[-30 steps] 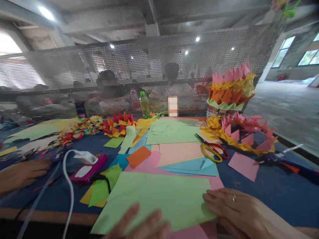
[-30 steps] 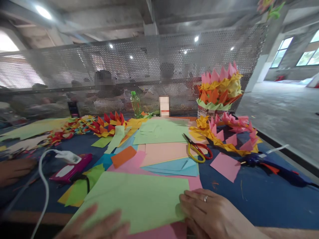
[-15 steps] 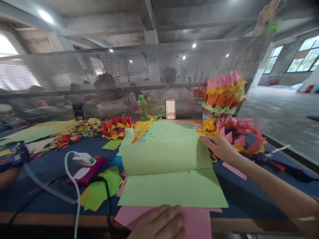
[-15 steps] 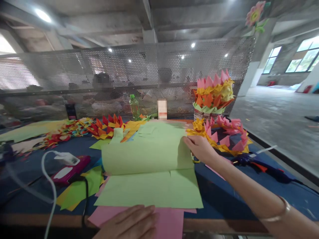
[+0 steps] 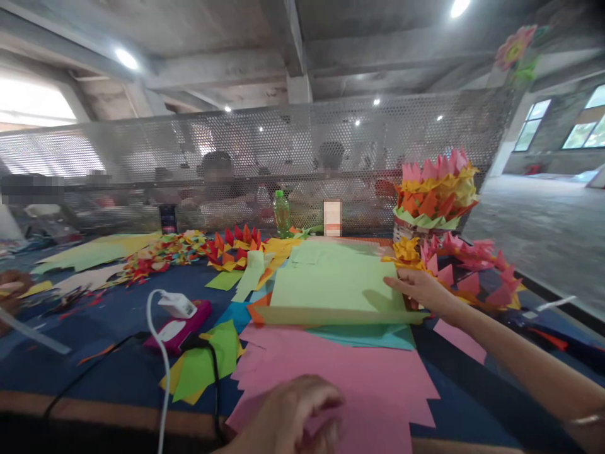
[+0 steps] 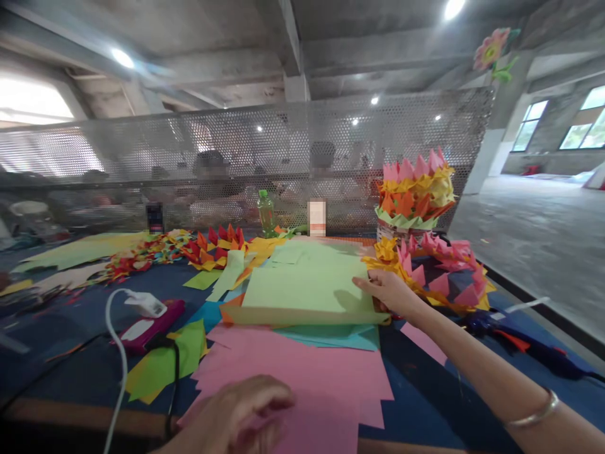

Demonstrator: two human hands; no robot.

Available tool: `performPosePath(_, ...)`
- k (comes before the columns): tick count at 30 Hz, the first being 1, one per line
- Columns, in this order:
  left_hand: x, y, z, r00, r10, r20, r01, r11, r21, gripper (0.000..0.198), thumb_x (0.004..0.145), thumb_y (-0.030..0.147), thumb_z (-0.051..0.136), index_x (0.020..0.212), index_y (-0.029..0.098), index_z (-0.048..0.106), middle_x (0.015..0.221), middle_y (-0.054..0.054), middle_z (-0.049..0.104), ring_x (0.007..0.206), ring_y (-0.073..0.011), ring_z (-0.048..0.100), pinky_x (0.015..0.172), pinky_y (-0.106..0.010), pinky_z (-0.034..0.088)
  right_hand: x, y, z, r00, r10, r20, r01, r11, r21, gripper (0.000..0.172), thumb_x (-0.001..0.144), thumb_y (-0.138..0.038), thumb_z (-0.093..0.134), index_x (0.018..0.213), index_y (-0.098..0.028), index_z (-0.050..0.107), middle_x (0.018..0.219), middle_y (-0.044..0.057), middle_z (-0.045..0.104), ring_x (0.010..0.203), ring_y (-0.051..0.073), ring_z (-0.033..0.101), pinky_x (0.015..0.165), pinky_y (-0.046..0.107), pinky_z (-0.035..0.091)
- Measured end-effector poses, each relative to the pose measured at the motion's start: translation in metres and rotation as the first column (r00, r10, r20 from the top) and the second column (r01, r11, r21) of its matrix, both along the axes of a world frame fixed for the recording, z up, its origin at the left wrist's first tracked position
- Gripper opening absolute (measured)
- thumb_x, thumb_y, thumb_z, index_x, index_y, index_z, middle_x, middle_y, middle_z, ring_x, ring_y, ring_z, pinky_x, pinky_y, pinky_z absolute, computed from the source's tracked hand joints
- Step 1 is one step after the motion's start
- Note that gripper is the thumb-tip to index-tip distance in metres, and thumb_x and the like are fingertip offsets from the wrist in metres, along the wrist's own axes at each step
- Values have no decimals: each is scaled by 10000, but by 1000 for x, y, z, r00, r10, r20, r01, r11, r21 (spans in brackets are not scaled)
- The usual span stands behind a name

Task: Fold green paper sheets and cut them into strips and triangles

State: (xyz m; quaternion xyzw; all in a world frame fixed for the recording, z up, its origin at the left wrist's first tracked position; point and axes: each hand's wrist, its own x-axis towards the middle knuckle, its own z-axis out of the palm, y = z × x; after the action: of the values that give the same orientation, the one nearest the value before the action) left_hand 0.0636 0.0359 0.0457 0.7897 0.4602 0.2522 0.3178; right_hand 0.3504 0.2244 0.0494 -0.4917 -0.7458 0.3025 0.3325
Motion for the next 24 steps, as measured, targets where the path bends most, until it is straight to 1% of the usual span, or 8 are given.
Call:
performPosePath(1,2,4,4,989,94,115,-65,970,-233,329,899,468,495,1051,210,631,964,-75,713,820,-180,682,635,-231,538,-2,-4,1,1000,24,-19,-24,1000,-13,356,769,-520,589,617,-202,537,448,-62,477,394,105,448,401,216,332)
performPosePath(3,6,15,5,911,279,303,-53,810,-584,427,882,551,469,1058,182,596,892,-84,699,692,-166,665,492,-210,475,-8,-10,2,996,66,-55,-67,998,-19,292,691,-473,675,646,-192,608,482,-48,550,426,120,499,419,224,390)
performPosePath(5,6,28,2,811,411,416,32,679,-733,497,864,596,463,1053,150,576,833,-96,692,615,-153,645,471,-206,439,-14,-14,2,991,95,-92,-96,995,-8,241,637,-426,720,667,-195,656,527,-37,602,491,150,555,456,245,447)
performPosePath(8,3,46,1,688,514,512,123,612,-781,532,844,622,481,1060,139,539,889,-124,697,686,-176,676,573,-243,481,-22,-16,3,982,85,-166,-77,995,55,191,661,-388,713,686,-199,697,611,-16,645,643,191,608,563,271,504)
performPosePath(13,2,72,12,538,594,598,158,626,-763,517,787,632,575,1001,166,506,1034,-125,671,831,-223,693,725,-327,524,-32,-14,13,939,-43,-340,105,980,168,275,782,-436,640,872,-190,722,685,-5,627,624,151,555,549,244,478)
performPosePath(17,7,97,22,434,611,662,145,678,-720,423,767,538,665,920,164,539,1002,-95,642,889,-219,672,811,-368,526,-43,-17,17,881,-74,-468,155,978,138,318,768,-488,649,806,-177,701,635,-15,586,531,131,545,508,256,511)
performPosePath(22,15,130,33,265,599,755,4,783,-622,171,735,275,656,845,192,554,779,6,603,726,-187,660,694,-361,549,-53,-13,14,811,-82,-579,176,978,109,324,774,-491,646,795,-168,654,682,-7,589,559,121,543,526,257,560)
performPosePath(24,18,143,36,250,588,769,-20,798,-603,89,694,200,606,758,182,548,698,16,597,625,-153,629,628,-307,537,-57,-7,13,800,-65,-597,155,983,101,324,770,-489,655,820,-169,642,710,2,607,577,126,552,524,250,565)
